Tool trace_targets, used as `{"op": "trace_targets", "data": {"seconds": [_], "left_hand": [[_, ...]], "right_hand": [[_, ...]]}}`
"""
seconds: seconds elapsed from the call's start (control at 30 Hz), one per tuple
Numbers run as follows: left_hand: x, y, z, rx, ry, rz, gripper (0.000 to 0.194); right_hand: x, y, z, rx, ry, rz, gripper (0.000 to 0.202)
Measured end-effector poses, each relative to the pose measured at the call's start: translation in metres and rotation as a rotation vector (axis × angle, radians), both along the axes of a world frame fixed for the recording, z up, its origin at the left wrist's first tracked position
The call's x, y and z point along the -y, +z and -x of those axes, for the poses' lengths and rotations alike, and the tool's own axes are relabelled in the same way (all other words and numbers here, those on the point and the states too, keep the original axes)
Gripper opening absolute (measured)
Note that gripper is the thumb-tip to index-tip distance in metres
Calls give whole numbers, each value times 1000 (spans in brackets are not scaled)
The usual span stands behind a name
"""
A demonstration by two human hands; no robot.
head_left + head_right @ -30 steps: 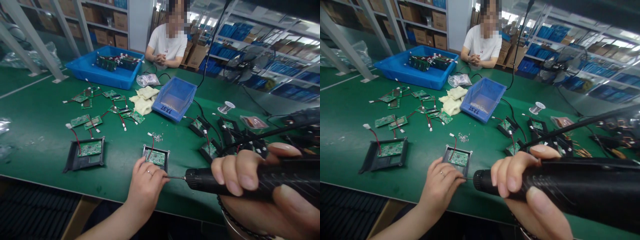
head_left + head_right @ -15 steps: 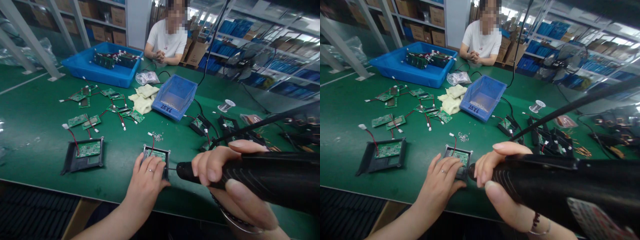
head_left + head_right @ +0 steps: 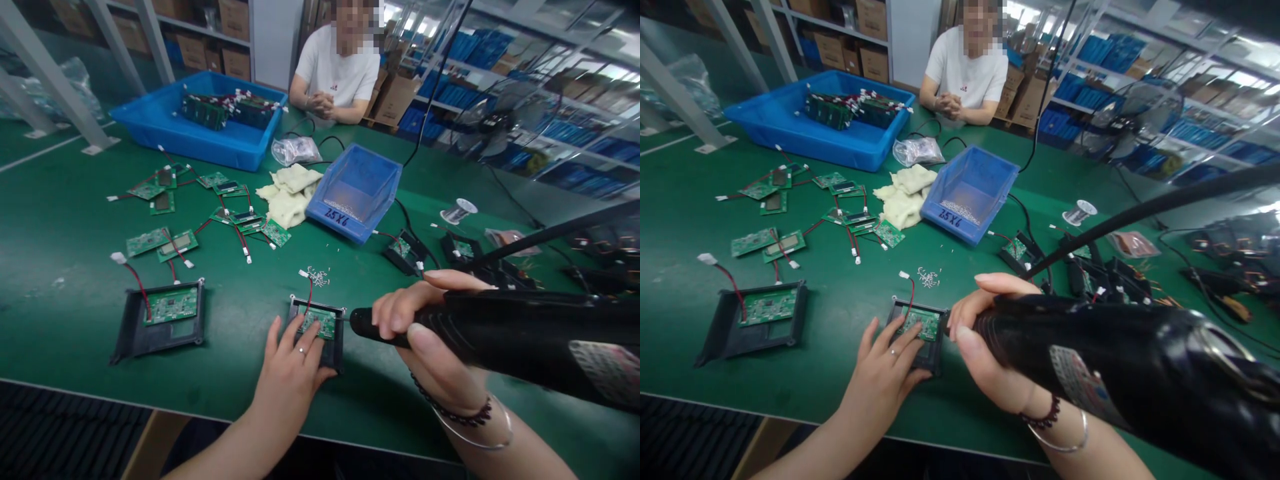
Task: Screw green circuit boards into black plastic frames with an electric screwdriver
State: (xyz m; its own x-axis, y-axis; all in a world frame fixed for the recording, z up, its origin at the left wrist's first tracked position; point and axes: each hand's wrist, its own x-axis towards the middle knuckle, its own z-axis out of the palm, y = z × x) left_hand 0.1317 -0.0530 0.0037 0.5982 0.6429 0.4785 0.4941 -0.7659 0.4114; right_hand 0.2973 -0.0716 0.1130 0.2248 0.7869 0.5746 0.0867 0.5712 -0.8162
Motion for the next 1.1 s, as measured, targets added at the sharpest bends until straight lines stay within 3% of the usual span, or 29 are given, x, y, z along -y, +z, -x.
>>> {"op": "trace_targets", "data": {"seconds": [0.3,0.43,0.6,0.7,0.83,0.9,1.0,1.03,1.1], "left_hand": [[-2,-2,2,-27,-42,-17,25],[-2,-4,1,-39,-41,-11,23],[-5,-4,5,-48,-66,-38,18],[-6,-2,16,34,-17,-49,21],[0,-1,27,90,141,11,49],[7,1,23,46,34,96,56],[16,7,10,-34,-207,152,52],[17,9,8,-37,-234,129,46],[12,11,13,9,-166,10,33]], "right_hand": [[-15,-1,0,-20,20,65,22],[-15,-9,0,40,12,61,29],[-20,-15,-7,55,151,20,42],[-19,-3,-13,3,146,-3,36],[-5,22,-14,-228,-66,-93,31],[3,27,-9,-309,-118,-140,30],[9,22,-1,-287,-58,-135,30],[10,17,0,-239,-43,-111,30],[12,7,-4,-119,-62,-41,31]]}}
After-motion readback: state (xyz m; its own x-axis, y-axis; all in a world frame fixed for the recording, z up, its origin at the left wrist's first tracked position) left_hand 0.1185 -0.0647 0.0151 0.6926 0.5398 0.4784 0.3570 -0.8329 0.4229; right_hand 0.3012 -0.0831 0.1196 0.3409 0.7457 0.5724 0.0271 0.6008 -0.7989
